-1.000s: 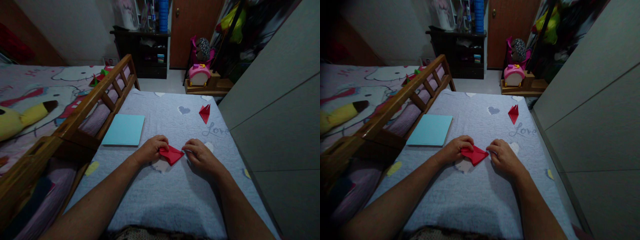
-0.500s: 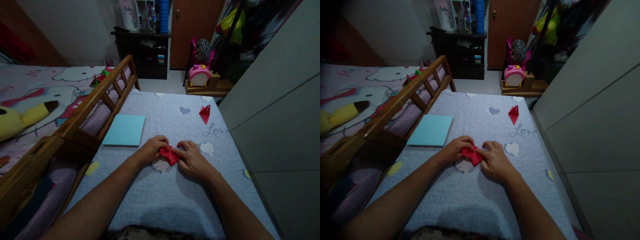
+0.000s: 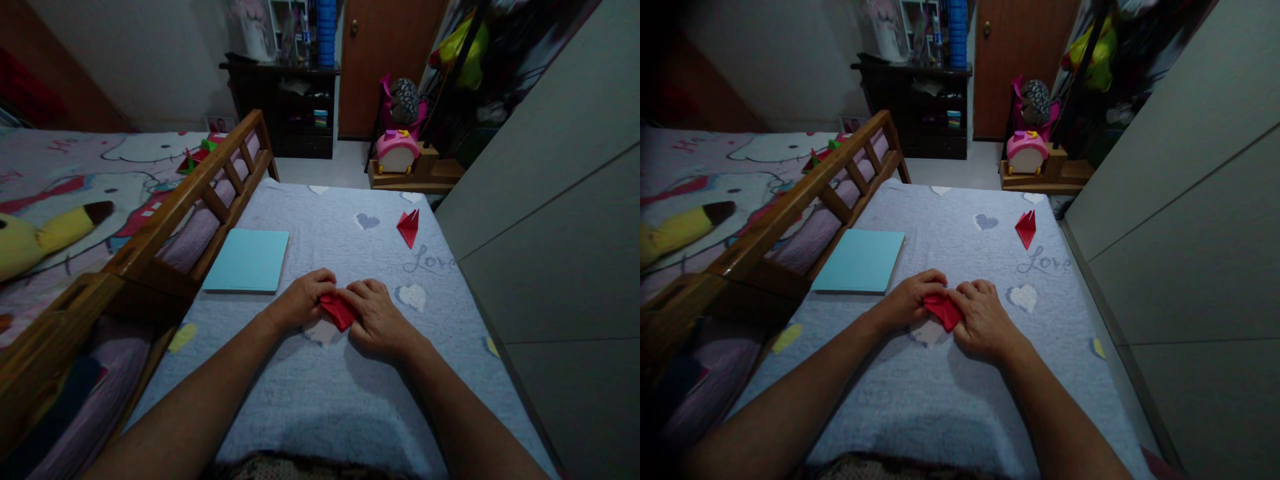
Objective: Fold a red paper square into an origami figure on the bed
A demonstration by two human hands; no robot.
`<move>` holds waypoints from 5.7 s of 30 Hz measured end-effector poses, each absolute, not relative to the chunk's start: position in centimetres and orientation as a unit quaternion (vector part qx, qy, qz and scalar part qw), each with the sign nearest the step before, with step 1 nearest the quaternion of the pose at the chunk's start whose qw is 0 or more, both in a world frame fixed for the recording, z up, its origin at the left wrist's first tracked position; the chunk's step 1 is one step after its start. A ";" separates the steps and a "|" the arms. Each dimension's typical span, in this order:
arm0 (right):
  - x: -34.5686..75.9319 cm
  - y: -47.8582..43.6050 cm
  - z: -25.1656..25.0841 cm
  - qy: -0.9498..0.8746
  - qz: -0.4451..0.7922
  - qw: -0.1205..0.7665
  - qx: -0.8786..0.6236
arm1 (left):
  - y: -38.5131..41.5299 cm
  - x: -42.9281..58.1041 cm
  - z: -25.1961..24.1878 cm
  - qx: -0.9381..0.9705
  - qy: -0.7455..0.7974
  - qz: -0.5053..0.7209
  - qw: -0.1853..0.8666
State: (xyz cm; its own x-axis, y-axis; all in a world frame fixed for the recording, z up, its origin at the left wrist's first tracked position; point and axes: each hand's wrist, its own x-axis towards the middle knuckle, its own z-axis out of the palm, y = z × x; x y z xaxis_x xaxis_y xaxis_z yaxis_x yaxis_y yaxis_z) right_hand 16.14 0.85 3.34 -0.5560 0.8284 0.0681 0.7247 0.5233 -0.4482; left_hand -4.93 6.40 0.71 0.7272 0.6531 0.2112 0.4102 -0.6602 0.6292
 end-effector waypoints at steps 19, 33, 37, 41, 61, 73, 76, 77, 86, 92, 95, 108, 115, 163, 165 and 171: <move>16.5 0.6 3.9 -0.868 0.176 0.103 -0.453 | 6.7 -4.7 0.8 0.888 0.293 0.214 0.283; 19.0 0.4 4.5 -0.862 0.166 0.094 -0.470 | 6.7 -4.8 0.7 0.886 0.299 0.213 0.282; 19.7 0.4 4.6 -0.863 0.153 0.077 -0.474 | 6.7 -4.8 0.6 0.884 0.301 0.214 0.287; 20.1 0.3 4.9 -0.858 0.154 0.061 -0.486 | 6.7 -4.8 0.7 0.881 0.305 0.213 0.292; 17.5 0.6 3.1 -0.837 0.220 0.209 -0.456 | 6.6 -4.9 0.5 0.882 0.304 0.217 0.286; 19.1 1.5 1.9 -0.802 0.228 0.173 -0.524 | 6.6 -5.0 0.5 0.877 0.309 0.220 0.296; 18.9 1.3 2.0 -0.807 0.227 0.173 -0.517 | 6.6 -4.9 0.6 0.875 0.311 0.217 0.301; 18.9 1.3 2.0 -0.808 0.226 0.173 -0.515 | 6.6 -4.9 0.6 0.874 0.311 0.217 0.303; 19.1 1.3 1.6 -0.818 0.210 0.168 -0.508 | 6.7 -5.0 0.6 0.873 0.311 0.218 0.306; 19.4 1.4 1.4 -0.830 0.202 0.168 -0.492 | 6.7 -5.0 0.7 0.871 0.312 0.216 0.311; 19.6 1.4 1.3 -0.833 0.204 0.168 -0.486 | 6.7 -4.9 0.7 0.871 0.312 0.217 0.312; 21.5 1.8 3.0 -0.832 0.265 0.165 -0.459 | 6.7 -5.0 0.8 0.870 0.305 0.225 0.315; 18.9 1.5 1.9 -0.827 0.210 0.213 -0.477 | 6.7 -4.9 0.9 0.875 0.307 0.216 0.306; 21.0 1.1 3.8 -0.833 0.208 0.185 -0.479 | 6.7 -5.0 0.6 0.880 0.313 0.207 0.290; 19.9 0.8 3.7 -0.821 0.244 0.230 -0.462 | 6.6 -4.9 0.6 0.877 0.315 0.212 0.295; 16.9 -0.2 3.4 -0.828 0.260 0.209 -0.451 | 6.3 -4.8 0.7 0.858 0.313 0.244 0.326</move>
State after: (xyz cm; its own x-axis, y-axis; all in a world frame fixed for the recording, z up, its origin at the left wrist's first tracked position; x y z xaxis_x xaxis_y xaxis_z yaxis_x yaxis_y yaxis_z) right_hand 16.94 -0.22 3.42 -0.5062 0.8551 0.1121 0.6382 0.4589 -0.6182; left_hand -4.79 6.27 0.72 0.6858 0.6955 0.2143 0.3777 -0.5918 0.7121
